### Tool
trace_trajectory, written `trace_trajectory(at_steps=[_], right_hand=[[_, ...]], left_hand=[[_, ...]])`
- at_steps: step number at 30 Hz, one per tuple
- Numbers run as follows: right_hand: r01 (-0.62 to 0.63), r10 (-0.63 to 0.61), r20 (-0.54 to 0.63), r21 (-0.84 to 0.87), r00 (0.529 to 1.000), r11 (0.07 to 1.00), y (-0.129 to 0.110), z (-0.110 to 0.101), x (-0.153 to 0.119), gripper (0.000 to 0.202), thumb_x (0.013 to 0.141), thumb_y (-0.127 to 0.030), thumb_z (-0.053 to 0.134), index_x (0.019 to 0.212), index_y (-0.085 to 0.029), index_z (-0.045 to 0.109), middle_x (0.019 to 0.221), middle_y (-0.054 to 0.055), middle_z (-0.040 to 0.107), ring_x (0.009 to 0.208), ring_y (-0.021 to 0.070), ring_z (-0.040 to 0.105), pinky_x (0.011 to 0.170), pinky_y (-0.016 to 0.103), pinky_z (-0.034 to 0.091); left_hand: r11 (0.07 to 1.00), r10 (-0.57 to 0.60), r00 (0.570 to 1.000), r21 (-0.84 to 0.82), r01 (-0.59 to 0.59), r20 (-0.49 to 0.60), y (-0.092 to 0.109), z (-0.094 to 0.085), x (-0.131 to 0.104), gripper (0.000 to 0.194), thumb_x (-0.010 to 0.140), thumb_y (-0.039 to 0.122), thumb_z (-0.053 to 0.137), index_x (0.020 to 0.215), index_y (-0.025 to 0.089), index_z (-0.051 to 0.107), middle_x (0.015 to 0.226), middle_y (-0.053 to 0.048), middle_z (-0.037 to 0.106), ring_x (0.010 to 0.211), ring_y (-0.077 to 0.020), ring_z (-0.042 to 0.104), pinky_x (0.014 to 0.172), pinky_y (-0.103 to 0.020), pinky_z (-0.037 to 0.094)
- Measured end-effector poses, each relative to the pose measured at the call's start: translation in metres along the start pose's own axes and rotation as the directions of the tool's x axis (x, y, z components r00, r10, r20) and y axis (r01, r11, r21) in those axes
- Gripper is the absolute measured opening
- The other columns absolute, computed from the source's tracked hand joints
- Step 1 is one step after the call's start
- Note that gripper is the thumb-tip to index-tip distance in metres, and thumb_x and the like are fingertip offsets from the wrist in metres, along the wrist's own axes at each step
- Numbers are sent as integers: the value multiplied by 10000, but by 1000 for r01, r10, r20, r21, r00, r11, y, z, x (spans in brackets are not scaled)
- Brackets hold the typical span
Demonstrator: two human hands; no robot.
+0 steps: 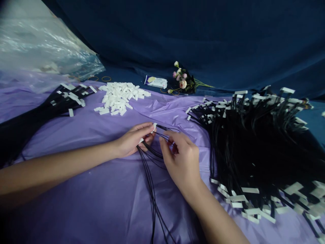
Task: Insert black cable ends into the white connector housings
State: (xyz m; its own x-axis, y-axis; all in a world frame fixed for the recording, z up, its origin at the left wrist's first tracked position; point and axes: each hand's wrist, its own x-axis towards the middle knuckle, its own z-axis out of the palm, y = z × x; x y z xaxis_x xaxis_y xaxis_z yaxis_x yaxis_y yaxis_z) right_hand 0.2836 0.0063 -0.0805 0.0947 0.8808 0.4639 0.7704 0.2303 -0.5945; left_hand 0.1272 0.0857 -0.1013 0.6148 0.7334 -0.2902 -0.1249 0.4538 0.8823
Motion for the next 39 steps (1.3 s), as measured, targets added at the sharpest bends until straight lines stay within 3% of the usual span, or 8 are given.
trace_trajectory(at_steps=[2,4,7,9,11,17,25,39], right_hand=[[132,-147,-159,-102,976,986,-6,-9,-1,218,801,-200,644,1013,-153,660,881,75,614,712,144,552,651,269,457],[216,-229,-199,-85,953,973,-13,-19,-3,157,775,-140,663,931,-155,656,828,60,620,699,135,550,648,258,451],[156,-177,148,144,973,977,-21,-27,-8,35,821,-148,618,802,-174,632,614,-20,573,516,78,483,510,203,390],[43,-109,432,159,895,986,-20,-24,-11,154,873,-199,557,737,-185,630,543,-38,536,461,73,448,457,206,340],[-27,-33,542,102,840,994,-15,-15,-13,206,896,-209,514,745,-194,652,562,-32,573,482,85,489,469,215,341],[-179,70,442,209,894,961,-3,12,-15,186,860,-199,559,970,-194,709,822,17,725,624,118,640,581,212,454],[-454,184,576,369,797,811,-9,24,-17,213,871,-334,542,914,-189,691,634,-7,621,480,95,551,447,191,429],[-527,271,566,355,778,772,-19,25,-15,162,854,-302,521,811,-163,594,586,-15,534,479,98,521,447,195,391]], left_hand=[[997,-11,999,-73,7,-47,1,0,1,306,815,447,594,751,168,485,596,43,359,482,-54,310,394,-136,263],[988,-23,996,-152,10,-84,3,0,3,286,833,424,577,754,164,486,588,46,345,471,-50,308,394,-138,247],[966,-44,994,-258,17,-97,4,-2,6,269,855,384,559,741,157,472,582,45,338,461,-44,312,397,-137,227],[951,-55,994,-307,24,-93,4,-4,7,268,865,372,548,736,151,472,575,46,333,454,-39,307,397,-136,222],[938,-56,996,-345,27,-72,4,-6,8,273,879,368,529,733,143,480,570,48,332,442,-32,290,394,-132,219],[915,-48,998,-402,29,-38,4,-8,8,292,903,368,486,734,130,493,566,50,343,422,-23,279,381,-123,216],[916,31,1000,-400,-29,-2,5,-4,5,286,925,361,439,743,143,470,559,55,349,417,-30,279,376,-119,230],[934,40,999,-355,-38,-1,4,-2,5,286,906,392,471,751,152,483,568,45,355,442,-43,293,394,-119,264]])
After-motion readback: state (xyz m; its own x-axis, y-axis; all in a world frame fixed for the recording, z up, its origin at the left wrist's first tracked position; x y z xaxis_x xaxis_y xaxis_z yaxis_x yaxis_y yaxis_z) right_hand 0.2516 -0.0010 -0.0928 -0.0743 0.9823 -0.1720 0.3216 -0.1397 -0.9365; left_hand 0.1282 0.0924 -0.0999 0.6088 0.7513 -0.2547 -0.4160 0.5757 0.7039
